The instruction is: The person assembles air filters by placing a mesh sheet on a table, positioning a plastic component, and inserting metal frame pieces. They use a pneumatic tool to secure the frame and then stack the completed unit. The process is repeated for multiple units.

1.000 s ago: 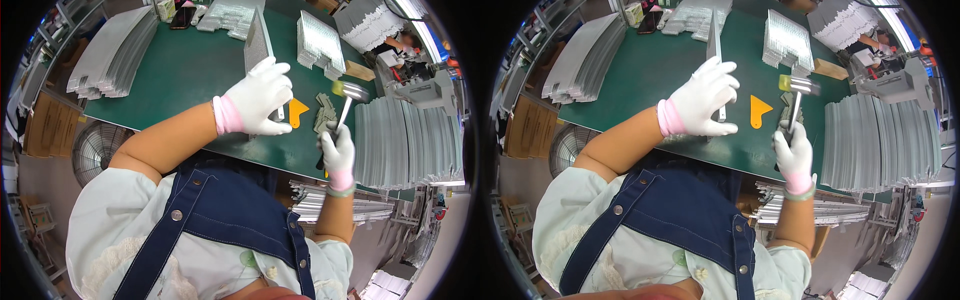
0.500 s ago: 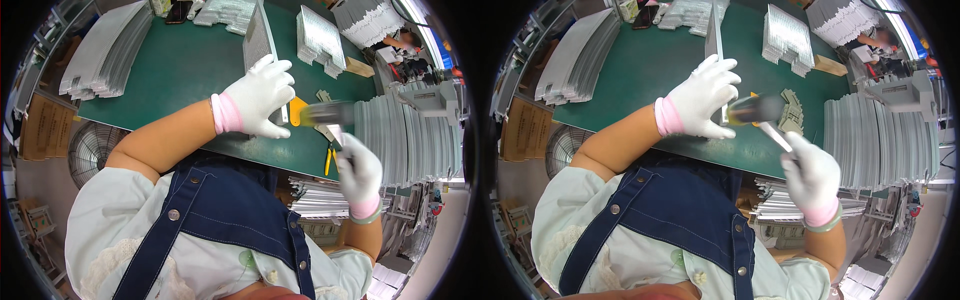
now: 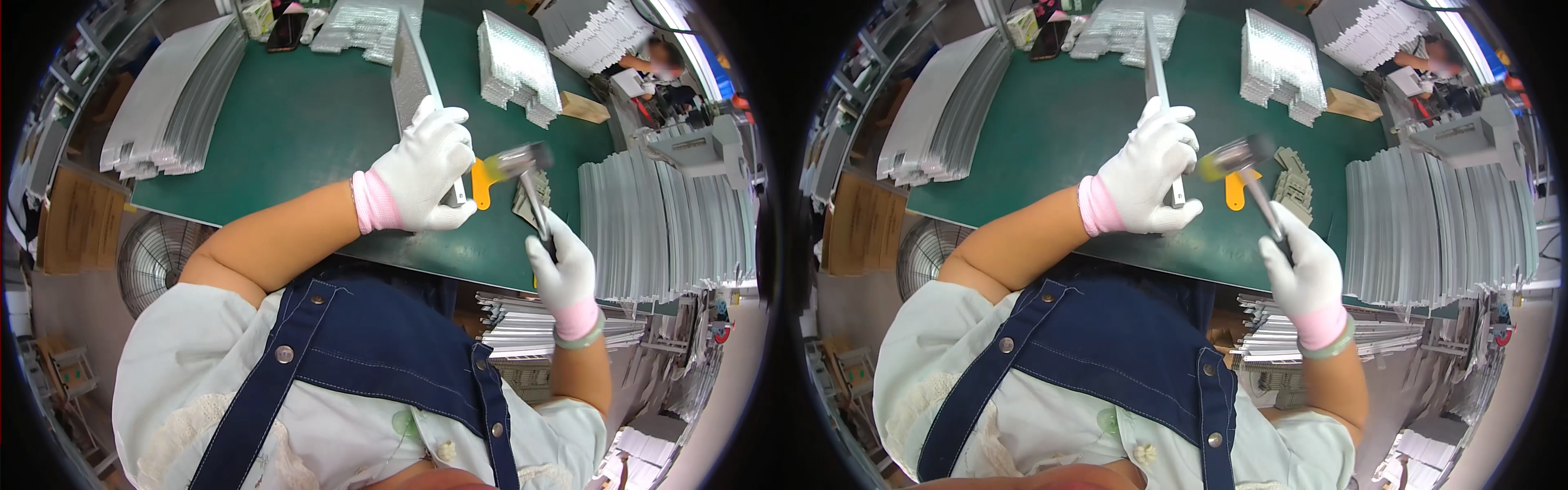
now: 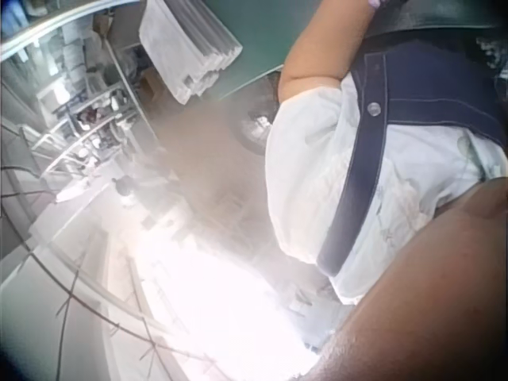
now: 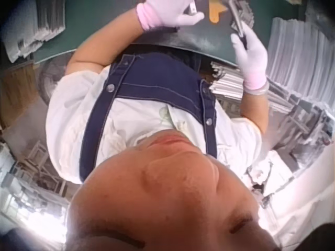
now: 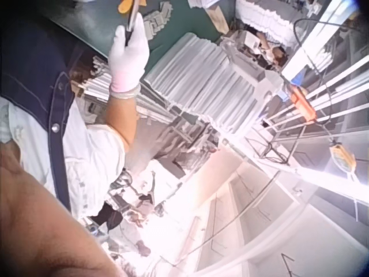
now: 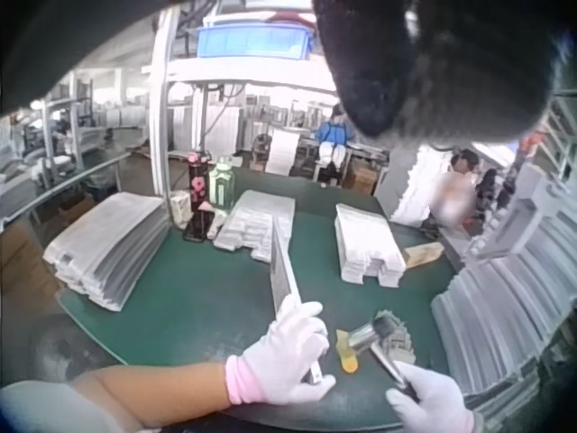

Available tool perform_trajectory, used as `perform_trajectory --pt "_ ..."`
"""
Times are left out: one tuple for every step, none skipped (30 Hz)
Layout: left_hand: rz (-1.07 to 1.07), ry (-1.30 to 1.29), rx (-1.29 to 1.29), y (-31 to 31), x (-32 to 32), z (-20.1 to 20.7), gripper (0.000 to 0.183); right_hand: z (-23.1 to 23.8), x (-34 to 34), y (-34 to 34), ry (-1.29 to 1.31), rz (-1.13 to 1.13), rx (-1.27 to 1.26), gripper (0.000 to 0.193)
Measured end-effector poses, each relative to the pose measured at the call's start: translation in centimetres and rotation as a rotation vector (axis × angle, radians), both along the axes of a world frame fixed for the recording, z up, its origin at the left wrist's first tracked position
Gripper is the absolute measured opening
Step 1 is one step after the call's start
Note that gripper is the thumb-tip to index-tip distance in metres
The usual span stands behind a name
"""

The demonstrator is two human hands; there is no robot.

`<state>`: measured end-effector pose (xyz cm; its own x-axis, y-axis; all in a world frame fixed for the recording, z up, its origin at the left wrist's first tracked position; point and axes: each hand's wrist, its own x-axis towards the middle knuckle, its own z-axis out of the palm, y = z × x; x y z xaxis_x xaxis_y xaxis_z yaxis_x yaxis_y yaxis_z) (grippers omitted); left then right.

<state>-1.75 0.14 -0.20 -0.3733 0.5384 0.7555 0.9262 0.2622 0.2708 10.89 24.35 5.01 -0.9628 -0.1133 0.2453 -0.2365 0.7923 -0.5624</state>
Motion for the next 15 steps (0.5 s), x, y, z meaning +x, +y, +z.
perform_trajectory --pt "0.013 0.008 0.045 0.4 0.0 0.2 0.043 -0.9 -0.4 0.4 -0.138 -0.152 -0.156 0.040" --pt "0.024 0.016 0.090 0.7 0.2 0.4 0.044 -2.8 -1.3 0.8 -0.217 -0.261 -0.249 0.040" --pt "0.015 0.030 0.120 1.8 0.1 0.7 0.044 -6.3 -2.1 2.4 -0.130 -0.329 -0.197 0.043" --pt "0.010 0.035 0.105 3.0 0.1 0.8 0.044 -11.3 -3.1 4.5 0.006 -0.384 -0.093 0.045" --pt "0.022 0.035 0.088 3.6 0.2 0.4 0.043 -12.3 -3.6 4.0 -0.005 -0.401 0.006 0.048" --pt "-0.010 0.049 0.046 4.2 0.4 0.1 0.042 -14.0 -3.6 5.0 -0.042 -0.386 -0.050 0.044" --pt "-0.042 0.037 0.017 4.1 0.7 -0.4 0.040 -15.5 -4.1 5.5 -0.081 -0.347 -0.107 0.041" --pt "-0.039 0.016 -0.009 3.8 0.9 -0.2 0.039 -17.1 -4.3 6.2 -0.121 -0.323 -0.166 0.038" --pt "-0.018 -0.006 -0.040 3.4 1.0 -0.1 0.039 -14.6 -4.0 5.7 -0.081 -0.259 -0.089 0.034" --pt "0.000 -0.007 -0.054 3.1 1.2 0.1 0.039 -12.2 -4.2 6.4 0.225 -0.338 -0.127 0.025" --pt "0.015 -0.015 -0.075 2.9 1.4 0.3 0.039 -9.1 -5.3 7.6 0.479 -0.470 -0.216 0.021" --pt "0.008 -0.002 -0.082 2.8 1.3 0.5 0.042 -4.1 -5.8 8.7 0.508 -0.636 -0.212 0.027" --pt "0.020 0.011 -0.098 3.0 1.3 0.6 0.042 0.4 -6.8 9.7 0.704 -0.664 -0.590 0.034" --pt "0.013 0.019 -0.104 3.5 1.3 0.7 0.043 3.9 -7.5 13.3 0.782 -0.592 -0.553 0.036" --pt "0.019 0.024 -0.115 3.8 1.2 0.7 0.044 7.6 -9.5 14.4 0.808 -0.343 -0.854 0.036"
